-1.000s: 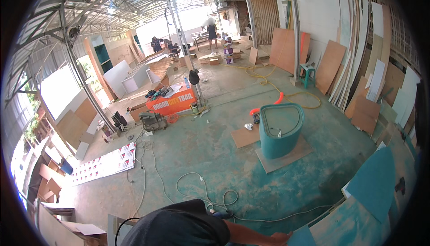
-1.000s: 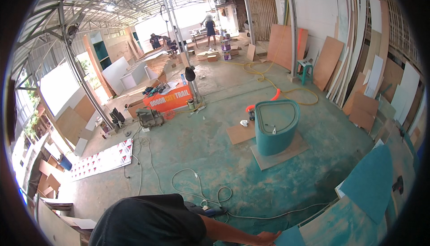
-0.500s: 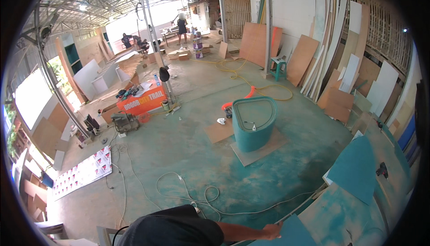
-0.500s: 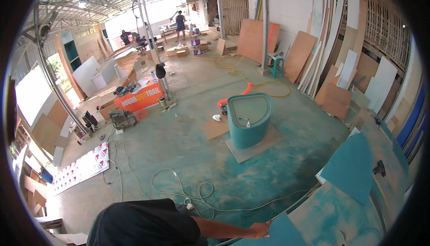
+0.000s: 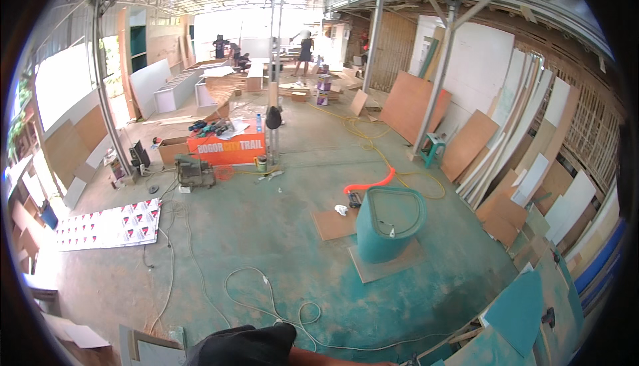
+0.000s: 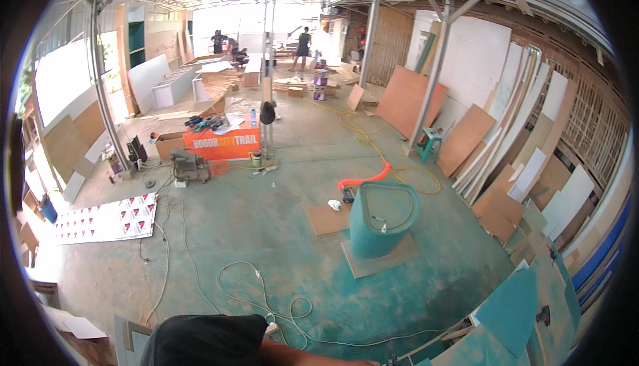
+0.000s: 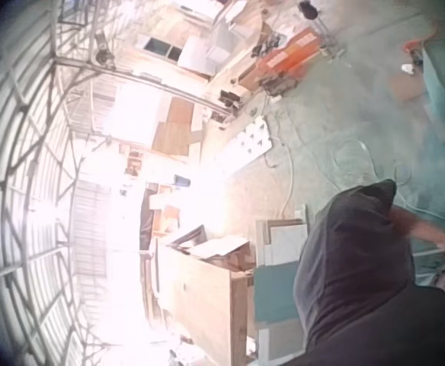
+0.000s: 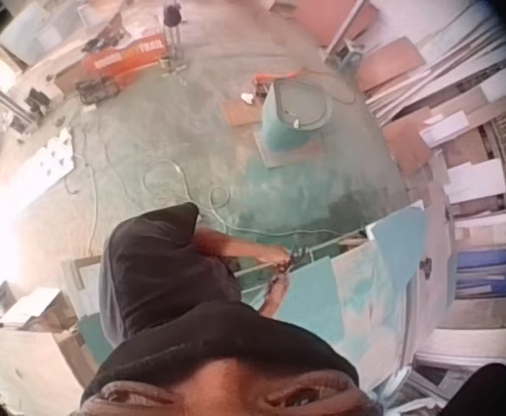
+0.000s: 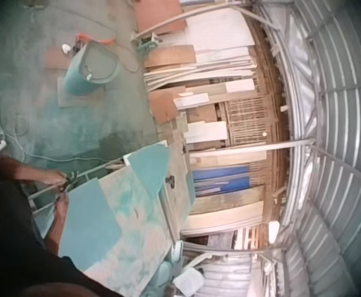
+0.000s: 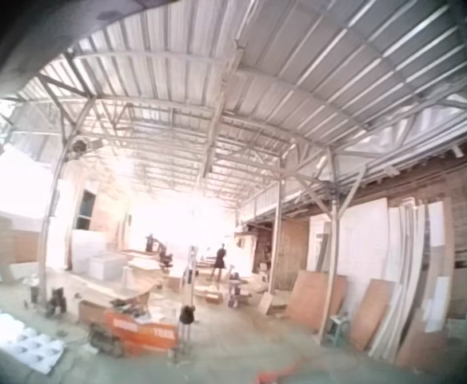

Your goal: The person places a large curved wood panel onto a work table and uses a square and a pencil to mark a line along its edge.

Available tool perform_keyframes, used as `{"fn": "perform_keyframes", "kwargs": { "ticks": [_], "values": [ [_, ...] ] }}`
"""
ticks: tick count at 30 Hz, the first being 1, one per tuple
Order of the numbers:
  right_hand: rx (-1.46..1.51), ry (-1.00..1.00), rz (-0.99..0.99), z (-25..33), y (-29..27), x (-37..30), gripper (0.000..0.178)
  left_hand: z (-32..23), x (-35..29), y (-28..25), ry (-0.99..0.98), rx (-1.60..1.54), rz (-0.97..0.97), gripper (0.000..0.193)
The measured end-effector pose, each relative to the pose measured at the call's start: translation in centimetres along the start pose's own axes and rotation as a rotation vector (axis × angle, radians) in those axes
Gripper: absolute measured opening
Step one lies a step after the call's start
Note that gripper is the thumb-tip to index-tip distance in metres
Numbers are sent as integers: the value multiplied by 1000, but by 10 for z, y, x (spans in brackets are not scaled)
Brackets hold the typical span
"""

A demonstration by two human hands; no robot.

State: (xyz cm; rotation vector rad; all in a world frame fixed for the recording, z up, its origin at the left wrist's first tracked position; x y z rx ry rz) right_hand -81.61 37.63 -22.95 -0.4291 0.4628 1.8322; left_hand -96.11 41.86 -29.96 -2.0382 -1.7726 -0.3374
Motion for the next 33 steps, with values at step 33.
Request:
{"fn": "perform_keyframes", "kwargs": {
  "ticks": [33],
  "values": [
    [-1006, -602, -574, -87, -36, -32, 39, -253, -237, -306, -635, -267, -1104, 37]
  ]
}}
Point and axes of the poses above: each hand's wrist, its own x-axis towards the middle knuckle, its own y-axis out of the palm, z = x × y, the point moved 4 cm from there along x, towards the middle knuckle, and after that the axes turned 2 degrees about -z, right-handed, at the moved point
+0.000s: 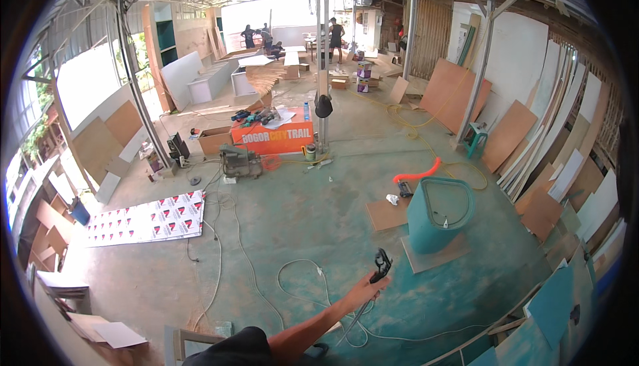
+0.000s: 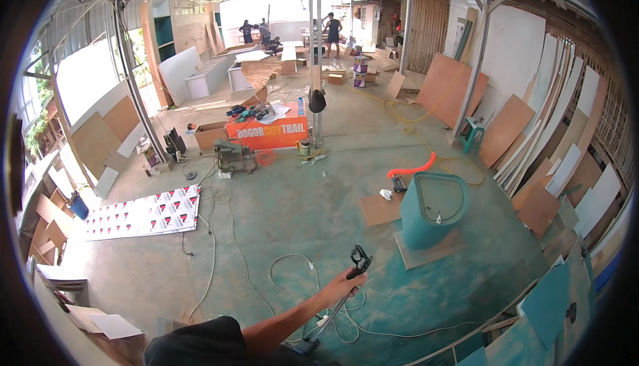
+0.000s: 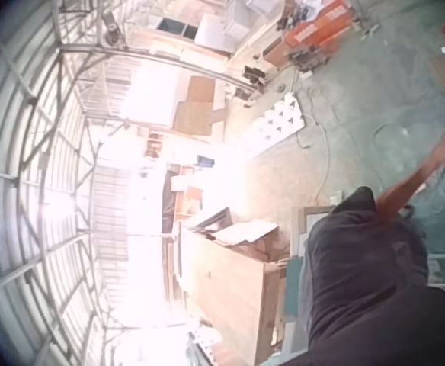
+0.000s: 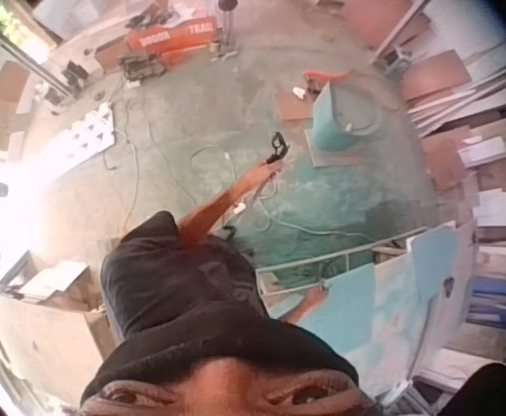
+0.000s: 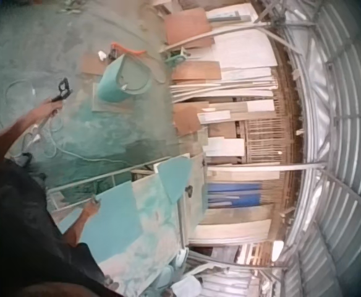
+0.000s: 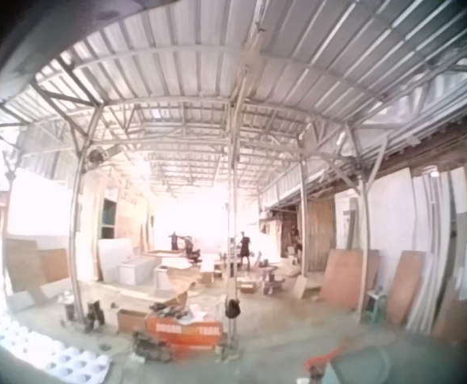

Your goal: The person places a large curved wood panel onto a work table and uses a square and a pencil to mark a line along its edge.

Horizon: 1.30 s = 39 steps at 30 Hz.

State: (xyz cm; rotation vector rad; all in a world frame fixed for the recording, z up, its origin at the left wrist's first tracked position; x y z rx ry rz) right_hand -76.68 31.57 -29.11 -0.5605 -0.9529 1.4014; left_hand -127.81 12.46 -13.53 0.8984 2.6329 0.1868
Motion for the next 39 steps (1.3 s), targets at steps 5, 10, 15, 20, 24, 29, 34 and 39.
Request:
{"fn": "perform_keyframes", "kwargs": {
  "ticks": [5, 10, 15, 20, 24, 29, 34, 39],
  "values": [
    [-588, -74, -85, -165, -70, -22, 38, 6, -17, 0, -56, 52, 40, 45],
    [-151, 280, 27, -159, -62, 6, 37, 10, -32, 30, -105, 78, 285, 34],
    [494, 291, 486, 127, -16, 8, 38, 39, -62, 40, -194, 236, 470, 30],
    [462, -75, 478, 251, 6, -1, 41, 48, -88, 59, -200, 285, 525, 31],
    [485, -118, 577, 306, 5, -28, 45, 42, -103, 36, -311, 269, 374, 37],
    [486, -191, 622, 329, 8, -49, 44, 59, -96, 6, -118, 494, 286, 44],
    [380, -243, 725, 305, 41, -50, 46, 54, -105, 7, -223, 307, 243, 51],
    [362, -189, 673, 280, 46, -56, 47, 83, -83, 22, 172, 620, 206, 52]
  ]
}}
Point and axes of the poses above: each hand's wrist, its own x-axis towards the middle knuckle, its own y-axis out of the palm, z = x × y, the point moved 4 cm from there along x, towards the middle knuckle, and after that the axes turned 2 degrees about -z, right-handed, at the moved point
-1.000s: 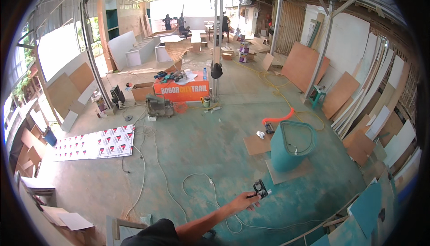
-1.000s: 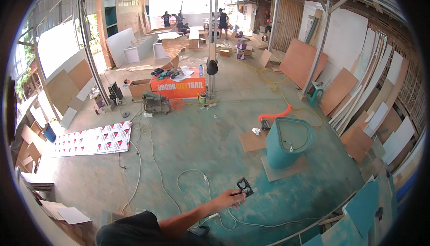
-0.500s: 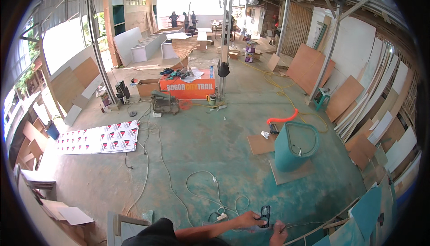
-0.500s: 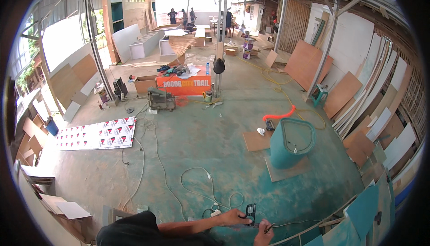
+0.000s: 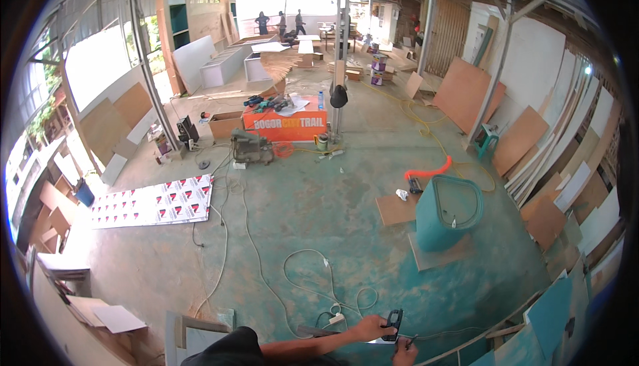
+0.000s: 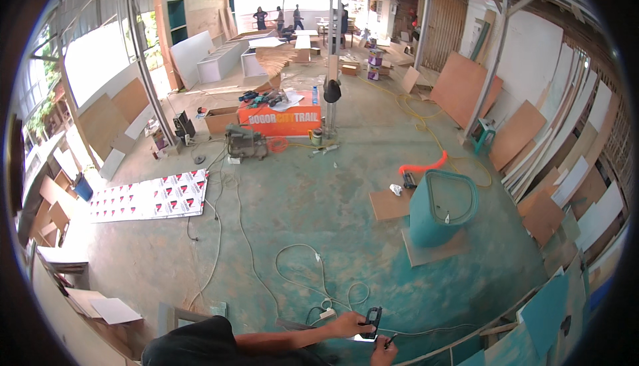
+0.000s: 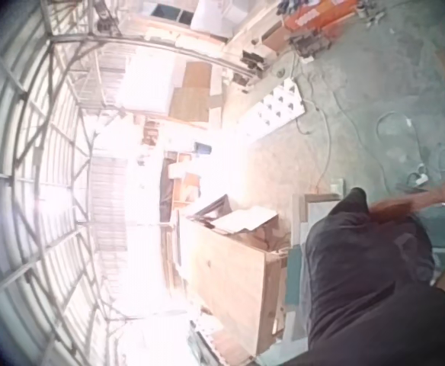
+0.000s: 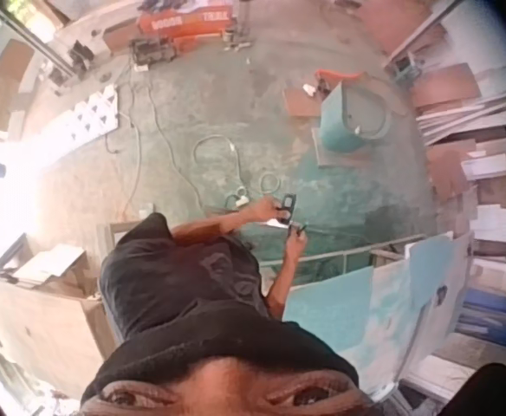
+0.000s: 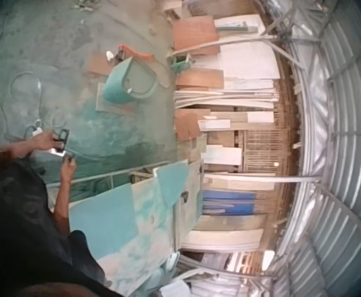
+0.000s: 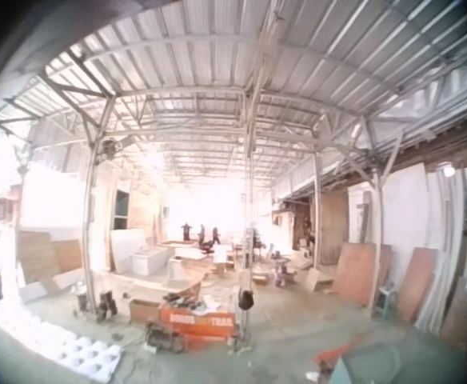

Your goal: The person places a large curved wood panel onto a work table and uses a square and a pencil to mark a line along its edge.

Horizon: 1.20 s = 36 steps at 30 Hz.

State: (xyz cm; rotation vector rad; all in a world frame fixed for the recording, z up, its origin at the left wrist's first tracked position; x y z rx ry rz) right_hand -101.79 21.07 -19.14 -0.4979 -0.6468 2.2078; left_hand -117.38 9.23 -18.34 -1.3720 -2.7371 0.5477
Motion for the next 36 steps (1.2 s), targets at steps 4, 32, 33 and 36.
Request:
{"fn": "perform_keyframes", "kwargs": {
  "ticks": [4, 32, 33, 36],
  "values": [
    [123, 241, -30, -21, -9, -20, 46, -7, 3, 28, -89, 115, 53, 49],
    [-482, 1170, -1503, -414, -277, -328, 41, -42, 178, 385, 296, 403, 404, 49],
    [-529, 1161, -1478, -406, -270, -312, 40, -47, 192, 395, 363, 422, 378, 49],
    [-582, 1051, -1371, -378, -247, -247, 39, -51, 254, 431, 440, 425, 310, 50]
  ]
}}
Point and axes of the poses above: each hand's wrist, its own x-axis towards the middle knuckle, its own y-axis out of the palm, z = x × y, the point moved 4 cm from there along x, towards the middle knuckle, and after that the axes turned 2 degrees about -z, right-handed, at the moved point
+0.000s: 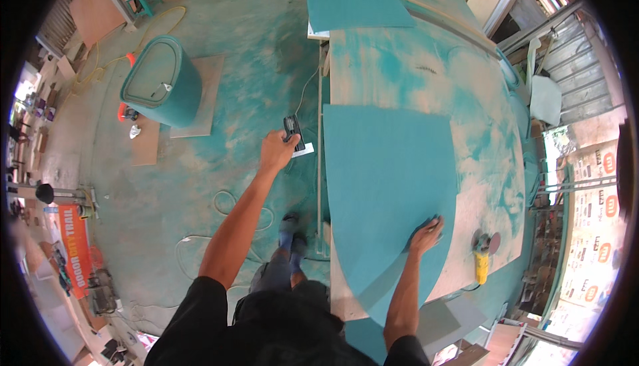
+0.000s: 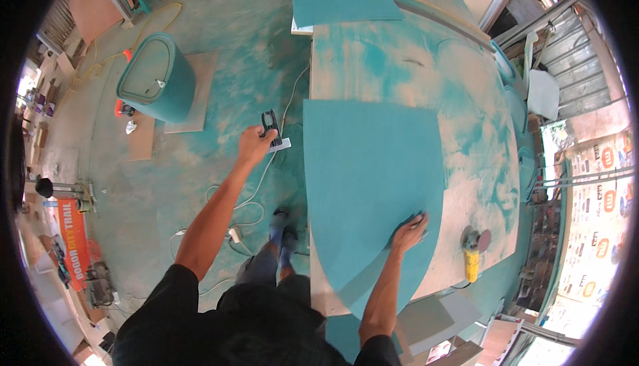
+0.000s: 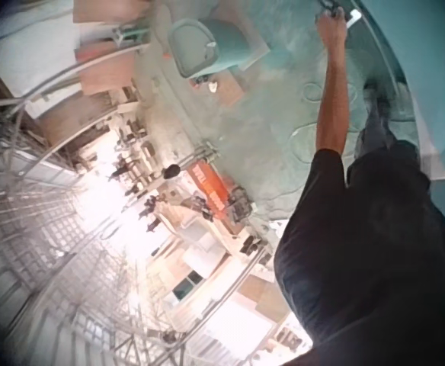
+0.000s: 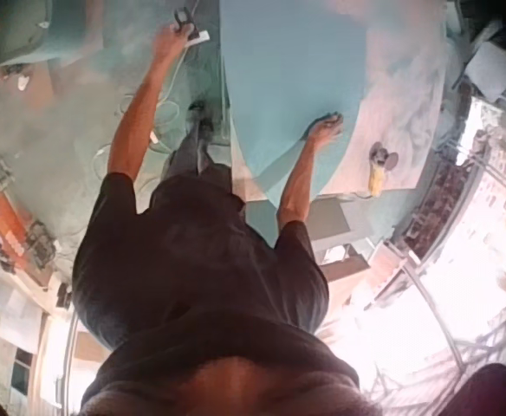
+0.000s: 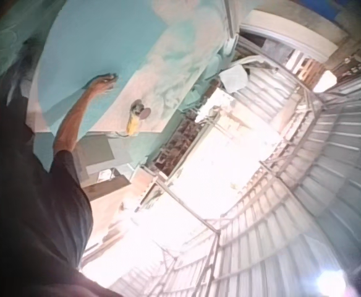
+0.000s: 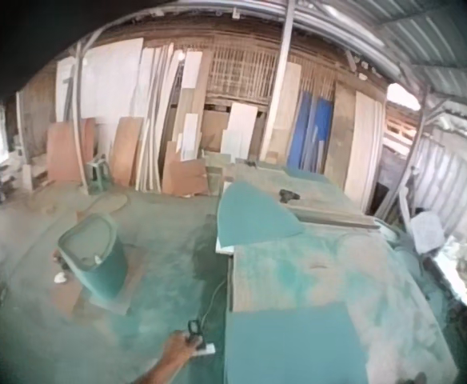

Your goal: The person places a large curved wood panel onto a work table and uses a square and a pencil to mark a line along its edge.

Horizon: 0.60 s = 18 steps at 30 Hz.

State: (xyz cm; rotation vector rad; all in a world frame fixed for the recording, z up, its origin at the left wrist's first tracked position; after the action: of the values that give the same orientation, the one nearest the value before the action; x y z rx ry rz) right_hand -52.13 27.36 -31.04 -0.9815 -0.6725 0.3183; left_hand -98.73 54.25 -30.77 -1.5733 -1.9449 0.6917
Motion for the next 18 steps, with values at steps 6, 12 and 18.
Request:
{"fn": "perform_keyframes", "kwargs": {
  "ticks": [6, 12, 18],
  "values": [
    [18, 59, -4, -82, -7, 63, 44, -29, 85, 59, 28, 71, 148, 47],
    [29, 103, 21, -67, 23, 56, 45, -28, 121, 80, 56, 9, 217, 50],
    [38, 111, -3, -66, 7, 57, 47, -41, 134, 96, 94, 152, 423, 45]
  ]
}}
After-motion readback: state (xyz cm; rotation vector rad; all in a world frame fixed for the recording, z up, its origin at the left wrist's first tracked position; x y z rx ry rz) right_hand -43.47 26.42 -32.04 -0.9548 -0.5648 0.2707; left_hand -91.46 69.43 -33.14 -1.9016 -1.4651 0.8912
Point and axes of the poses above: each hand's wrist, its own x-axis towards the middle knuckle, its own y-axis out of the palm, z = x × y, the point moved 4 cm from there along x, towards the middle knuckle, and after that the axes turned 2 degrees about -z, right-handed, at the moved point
